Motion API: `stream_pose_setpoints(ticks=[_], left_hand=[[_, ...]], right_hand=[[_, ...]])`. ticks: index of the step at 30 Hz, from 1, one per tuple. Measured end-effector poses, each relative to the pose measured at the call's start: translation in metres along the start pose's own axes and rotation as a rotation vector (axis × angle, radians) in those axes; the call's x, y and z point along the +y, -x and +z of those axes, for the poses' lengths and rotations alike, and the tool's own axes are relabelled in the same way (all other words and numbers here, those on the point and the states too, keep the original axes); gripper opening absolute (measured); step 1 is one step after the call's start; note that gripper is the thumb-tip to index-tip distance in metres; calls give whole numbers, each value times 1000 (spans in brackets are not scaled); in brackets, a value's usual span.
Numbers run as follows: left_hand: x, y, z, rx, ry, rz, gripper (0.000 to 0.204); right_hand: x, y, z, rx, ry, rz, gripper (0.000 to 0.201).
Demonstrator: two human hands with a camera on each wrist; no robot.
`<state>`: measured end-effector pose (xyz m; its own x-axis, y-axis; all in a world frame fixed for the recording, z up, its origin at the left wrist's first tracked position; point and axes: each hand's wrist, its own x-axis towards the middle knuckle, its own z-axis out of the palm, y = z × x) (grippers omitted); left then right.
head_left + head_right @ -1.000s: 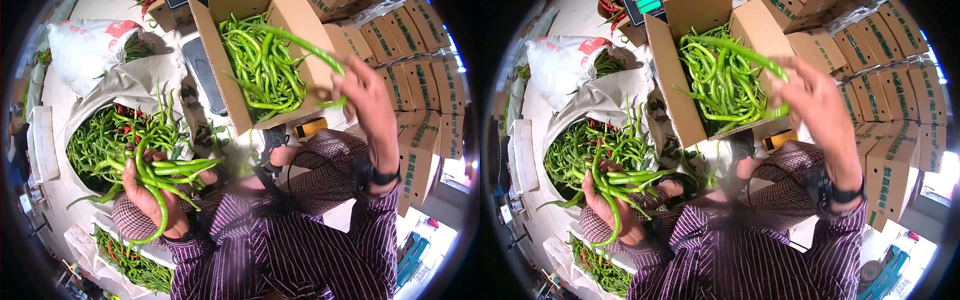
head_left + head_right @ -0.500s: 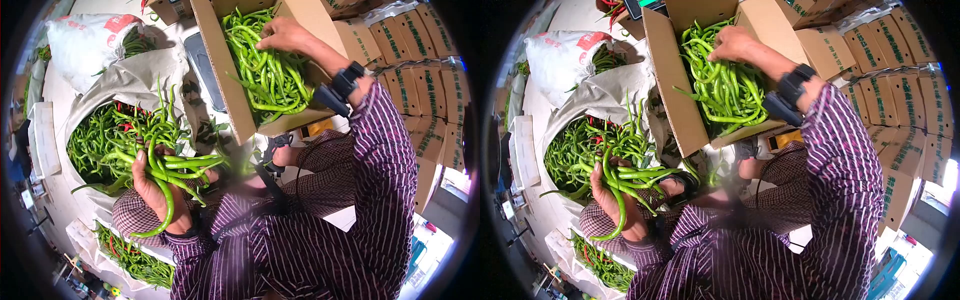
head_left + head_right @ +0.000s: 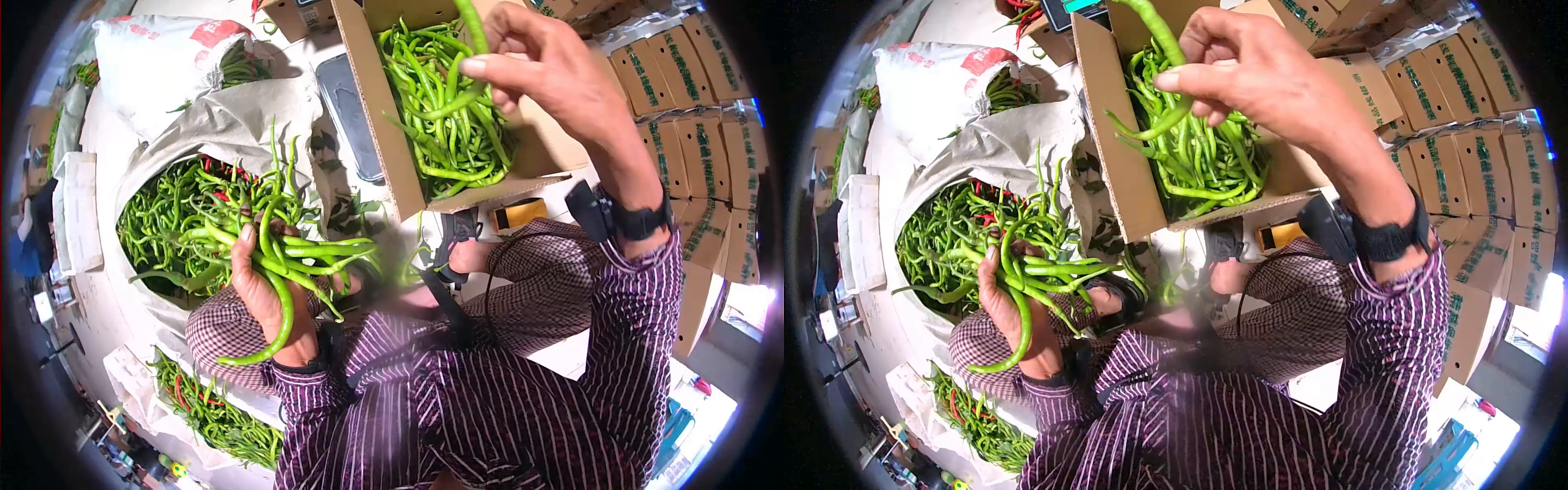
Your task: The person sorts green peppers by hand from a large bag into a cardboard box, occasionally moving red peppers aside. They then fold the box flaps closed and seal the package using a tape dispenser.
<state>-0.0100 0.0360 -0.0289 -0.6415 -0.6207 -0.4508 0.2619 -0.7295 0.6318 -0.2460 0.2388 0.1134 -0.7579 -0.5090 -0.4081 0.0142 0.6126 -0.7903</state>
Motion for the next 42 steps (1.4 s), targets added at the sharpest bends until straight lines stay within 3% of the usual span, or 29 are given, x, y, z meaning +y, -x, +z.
stream_pose_setpoints(ticks=[4,6,8,10,14,15,19,22,24,26,28,30,31,32,34,38,40,42], left_hand=[[-2,-1,-3,-33,14,11,23],[-4,1,-4,-20,-48,-16,27],[-7,2,-3,-6,-61,16,27],[-7,6,2,-23,-20,-42,26],[-8,5,-4,-83,36,-32,23],[-8,5,-5,-80,41,-37,23],[-6,7,-5,-111,66,-32,23],[0,8,-2,-72,53,-31,23],[7,7,-6,-80,55,-31,24],[16,4,-9,-96,74,41,26],[22,3,-18,-161,116,59,30],[25,4,-17,-221,153,79,31],[25,2,-20,-279,179,55,32],[23,3,-21,-321,231,8,32],[20,4,-19,-348,261,-33,32],[12,3,-17,-281,118,4,36],[10,5,-11,-292,262,-68,27],[5,0,-15,-291,224,-92,23]], right_hand=[[3,31,1,-4,-94,-64,23],[16,35,7,12,-130,-261,21],[22,38,12,-32,-238,-262,21],[23,44,18,-168,-609,-143,20],[37,46,27,-220,-743,-104,18],[42,43,28,-277,-834,-121,26],[43,46,34,-266,-854,-92,26],[37,54,42,-233,-716,-74,22],[34,67,54,-186,-169,-92,22],[38,82,81,-175,-203,67,22],[88,81,100,-248,108,-376,23],[90,88,117,-369,298,-164,24],[106,86,132,-298,435,-339,26],[112,85,136,-303,432,-341,26],[108,80,147,-103,379,-630,24],[56,78,154,10,292,-710,15],[47,76,171,-20,263,-681,13],[54,67,193,206,300,-957,12]])
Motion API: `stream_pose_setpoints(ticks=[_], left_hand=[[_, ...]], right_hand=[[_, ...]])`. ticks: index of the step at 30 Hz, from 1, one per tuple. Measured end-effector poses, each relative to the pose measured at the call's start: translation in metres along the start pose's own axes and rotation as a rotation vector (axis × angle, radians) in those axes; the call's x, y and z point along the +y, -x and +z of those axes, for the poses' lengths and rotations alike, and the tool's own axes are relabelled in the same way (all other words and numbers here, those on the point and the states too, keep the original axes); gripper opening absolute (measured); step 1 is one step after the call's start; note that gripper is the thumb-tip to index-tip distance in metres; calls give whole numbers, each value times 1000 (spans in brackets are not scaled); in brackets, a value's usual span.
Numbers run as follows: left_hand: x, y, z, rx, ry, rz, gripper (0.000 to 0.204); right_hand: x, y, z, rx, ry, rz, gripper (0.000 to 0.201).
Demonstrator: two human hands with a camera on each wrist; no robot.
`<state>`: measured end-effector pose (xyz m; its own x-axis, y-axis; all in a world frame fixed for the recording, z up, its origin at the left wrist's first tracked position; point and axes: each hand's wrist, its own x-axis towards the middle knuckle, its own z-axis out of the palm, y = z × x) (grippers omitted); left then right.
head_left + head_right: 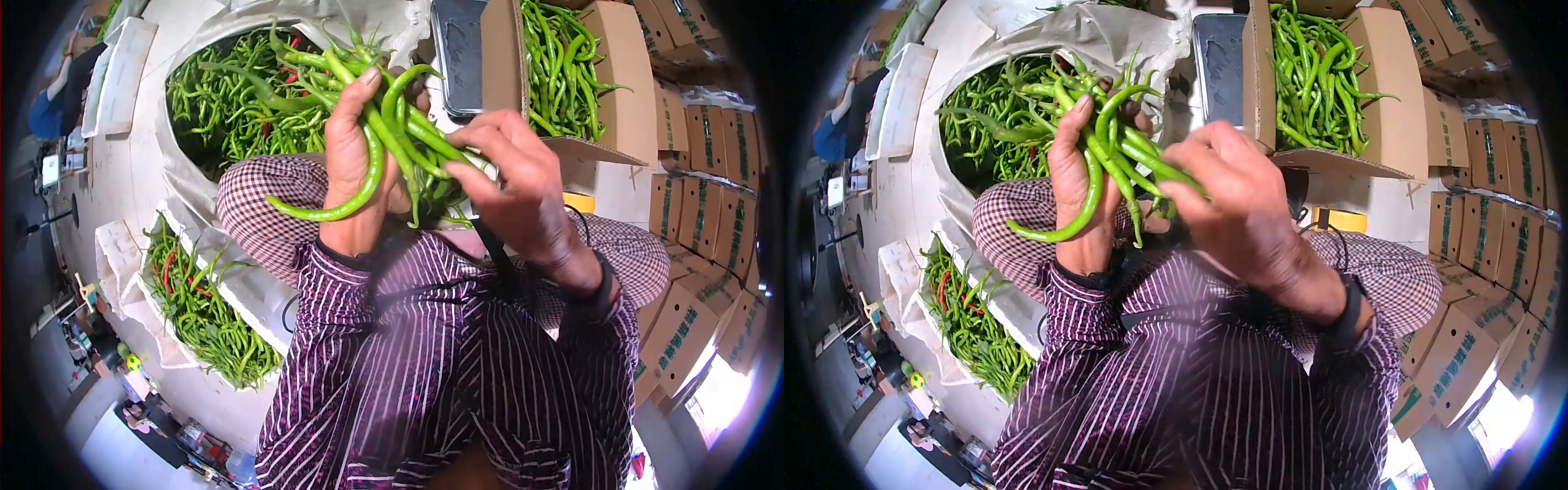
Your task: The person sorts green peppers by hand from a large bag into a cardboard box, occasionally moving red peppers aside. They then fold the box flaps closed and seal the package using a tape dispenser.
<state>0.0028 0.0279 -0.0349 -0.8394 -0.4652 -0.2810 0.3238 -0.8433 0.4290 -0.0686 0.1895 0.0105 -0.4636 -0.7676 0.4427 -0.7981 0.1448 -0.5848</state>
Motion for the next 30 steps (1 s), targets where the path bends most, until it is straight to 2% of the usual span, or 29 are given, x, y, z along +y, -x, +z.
stream_pose_setpoints(ticks=[1,2,4,5,8,9,10,12,13,14,15,16,17,18,21,22,25,26,28,30], left_hand=[[-1,0,0,15,20,11,23],[-5,-4,-6,51,55,32,20],[-9,-5,-6,52,103,61,18],[-10,-5,-9,39,83,66,16],[-16,-5,-10,17,0,51,16],[-18,-4,1,103,-12,50,16],[-19,-5,0,73,19,39,18],[-18,-7,-7,37,58,25,19],[-17,-8,-9,35,58,29,19],[-16,-7,-12,-12,57,3,19],[-14,-7,-14,-61,55,-21,19],[-17,-9,-16,-16,16,24,19],[-18,-7,-12,-6,12,23,19],[-19,-4,-7,0,10,17,19],[-21,0,1,56,-32,-39,18],[-22,0,-1,21,-11,-60,17],[-24,3,1,62,-44,-66,17],[-23,4,0,6,-57,-76,18],[-24,7,3,39,-86,-70,19],[-25,8,5,60,-98,-86,21]], right_hand=[[-13,-1,-2,-88,88,66,14],[-14,0,2,-94,81,63,14],[-13,3,10,-5,421,-138,20],[-14,4,13,-69,410,-108,25],[0,6,29,-112,407,-97,25],[0,2,26,-117,370,-71,21],[1,1,27,-120,368,-74,21],[5,0,27,23,252,-24,14],[5,-5,15,37,208,-84,10],[10,-4,8,99,-36,133,10],[8,-6,-14,26,-160,338,14],[0,-9,-32,33,-308,703,17],[-3,-12,-54,53,-257,789,19],[5,-9,-60,184,-403,722,24],[22,-9,-86,259,-563,850,31],[32,-5,-90,242,-585,854,28],[43,0,-96,215,-621,900,27],[51,2,-98,228,-613,897,27],[71,8,-105,191,-604,900,26],[91,8,-115,88,-389,897,28]])
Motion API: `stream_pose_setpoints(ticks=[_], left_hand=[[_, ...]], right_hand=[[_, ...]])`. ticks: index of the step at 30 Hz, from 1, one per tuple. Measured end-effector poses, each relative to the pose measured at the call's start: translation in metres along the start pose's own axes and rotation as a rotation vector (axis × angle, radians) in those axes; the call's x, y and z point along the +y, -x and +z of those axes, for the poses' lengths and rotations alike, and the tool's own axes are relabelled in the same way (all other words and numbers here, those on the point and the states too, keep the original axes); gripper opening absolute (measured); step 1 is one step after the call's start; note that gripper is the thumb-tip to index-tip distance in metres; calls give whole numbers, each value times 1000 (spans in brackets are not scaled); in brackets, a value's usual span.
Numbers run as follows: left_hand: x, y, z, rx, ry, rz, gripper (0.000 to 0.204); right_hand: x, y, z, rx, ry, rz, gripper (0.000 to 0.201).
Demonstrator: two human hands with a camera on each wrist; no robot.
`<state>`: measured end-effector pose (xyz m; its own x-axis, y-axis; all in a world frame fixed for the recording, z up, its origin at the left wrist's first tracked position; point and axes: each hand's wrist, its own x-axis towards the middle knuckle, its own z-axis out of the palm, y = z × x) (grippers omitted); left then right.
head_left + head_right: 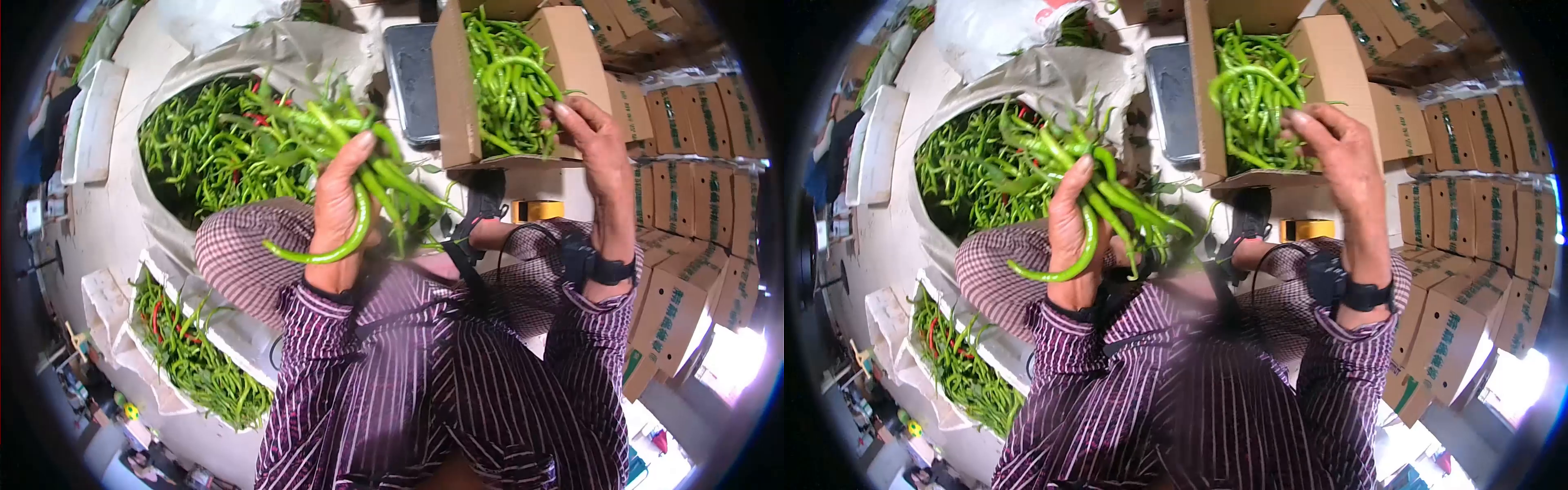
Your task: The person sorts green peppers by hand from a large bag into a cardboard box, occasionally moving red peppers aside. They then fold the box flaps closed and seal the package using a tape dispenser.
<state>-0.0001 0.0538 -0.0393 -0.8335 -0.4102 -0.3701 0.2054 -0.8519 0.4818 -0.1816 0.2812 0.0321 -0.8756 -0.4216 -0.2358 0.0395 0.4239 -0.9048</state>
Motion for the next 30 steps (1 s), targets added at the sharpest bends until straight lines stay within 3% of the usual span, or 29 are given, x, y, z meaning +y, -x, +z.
stream_pose_setpoints(ticks=[2,3,4,5,6,8,10,13,16,17,18,20,22,28,30], left_hand=[[-3,-2,-9,-56,-75,-37,26],[-4,-2,-5,-65,-70,0,29],[-5,0,0,-74,-64,28,33],[-5,0,1,-67,-45,-13,39],[-4,2,9,-30,-30,-5,30],[-9,0,11,-22,-37,18,29],[-4,3,14,1,-17,-153,37],[-10,2,12,-24,25,-18,47],[-10,-4,-2,-111,-12,21,55],[-13,-6,-5,-159,17,54,54],[-13,-8,-5,-207,47,89,54],[-14,-7,-4,-229,29,115,57],[-17,-9,-3,-266,228,76,60],[-18,-11,-9,-310,306,93,52],[-16,-10,-11,-326,376,84,50]], right_hand=[[7,-2,-4,238,586,-176,31],[12,-3,-2,314,662,-440,32],[-3,7,9,300,658,-440,32],[-31,25,28,143,405,-331,31],[-49,40,47,-7,151,-219,31],[-47,52,78,-219,469,-628,31],[-33,51,117,-216,361,-735,28],[-14,44,150,-166,287,-597,28],[-7,39,165,-60,379,-663,27],[-10,42,167,-74,371,-595,27],[-13,41,167,-75,372,-601,27],[-18,40,170,34,450,-783,27],[-28,43,172,37,489,-788,28],[-27,40,171,32,419,-760,26],[-30,43,162,-162,-70,-277,23]])
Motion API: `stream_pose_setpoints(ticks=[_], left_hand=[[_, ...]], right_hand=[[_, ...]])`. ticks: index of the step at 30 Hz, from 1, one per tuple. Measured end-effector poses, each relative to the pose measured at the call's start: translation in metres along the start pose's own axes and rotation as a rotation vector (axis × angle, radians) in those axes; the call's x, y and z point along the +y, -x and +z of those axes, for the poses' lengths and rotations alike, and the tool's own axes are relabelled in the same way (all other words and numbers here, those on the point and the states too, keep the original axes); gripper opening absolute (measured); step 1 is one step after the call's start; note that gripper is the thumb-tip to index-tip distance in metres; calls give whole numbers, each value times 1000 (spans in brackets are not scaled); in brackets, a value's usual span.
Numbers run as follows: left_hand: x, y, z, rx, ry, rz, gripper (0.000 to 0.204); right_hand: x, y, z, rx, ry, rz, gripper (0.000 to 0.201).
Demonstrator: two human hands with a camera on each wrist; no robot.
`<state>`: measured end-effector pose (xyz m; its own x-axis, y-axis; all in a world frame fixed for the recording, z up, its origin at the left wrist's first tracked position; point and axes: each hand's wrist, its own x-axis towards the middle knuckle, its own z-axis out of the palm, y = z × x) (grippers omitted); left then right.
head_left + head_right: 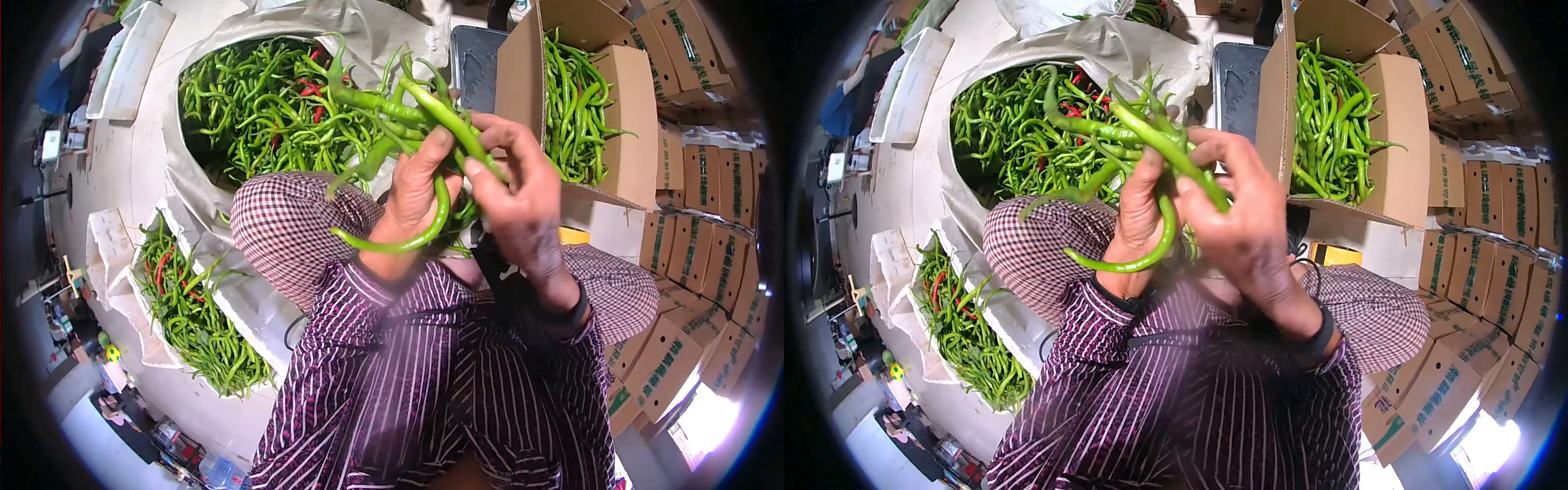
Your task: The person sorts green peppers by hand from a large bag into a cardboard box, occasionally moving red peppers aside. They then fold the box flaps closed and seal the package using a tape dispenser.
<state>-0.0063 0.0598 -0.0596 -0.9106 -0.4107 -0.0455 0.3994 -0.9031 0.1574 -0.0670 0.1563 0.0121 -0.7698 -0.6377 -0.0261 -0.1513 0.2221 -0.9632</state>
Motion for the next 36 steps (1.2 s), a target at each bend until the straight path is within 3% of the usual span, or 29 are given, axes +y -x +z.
stream_pose_setpoints(ticks=[1,2,3,6,9,11,14,16,20,23,28,30,31,32,34,36], left_hand=[[3,-2,0,-16,-106,-72,47],[5,-4,1,-38,-213,-145,45],[6,-4,5,-40,-102,-187,41],[-1,-1,-3,66,-86,-63,37],[-1,-1,-2,158,-87,-44,33],[-1,1,5,270,-247,-72,36],[-9,-2,-9,170,-368,-2,33],[-8,-1,-3,199,-373,-20,31],[-7,-2,7,259,-491,-57,34],[-8,0,8,295,-532,9,38],[2,-9,-3,380,-448,40,34],[6,-9,-7,372,-448,64,30],[8,-11,-11,407,-446,57,25],[11,-11,-14,407,-426,44,24],[13,-10,6,452,-464,108,23],[16,-12,3,443,-494,141,22]], right_hand=[[-7,-2,-6,-50,-173,64,21],[-2,-2,-9,-46,-169,62,21],[4,-1,-10,-47,-170,22,22],[6,3,-10,-36,-137,-26,24],[14,7,-10,-36,-24,-127,22],[14,9,-11,133,318,-271,19],[17,6,-13,145,425,-326,17],[16,3,-16,121,360,-279,17],[15,-3,-21,190,358,-351,17],[1,-5,-28,93,-205,74,21],[-7,5,-36,95,-402,154,27],[-3,15,-41,65,-237,81,24],[5,22,-44,84,-17,-24,21],[14,24,-48,84,-18,-18,21],[28,29,-52,146,175,-330,19],[37,33,-54,174,131,-280,18]])
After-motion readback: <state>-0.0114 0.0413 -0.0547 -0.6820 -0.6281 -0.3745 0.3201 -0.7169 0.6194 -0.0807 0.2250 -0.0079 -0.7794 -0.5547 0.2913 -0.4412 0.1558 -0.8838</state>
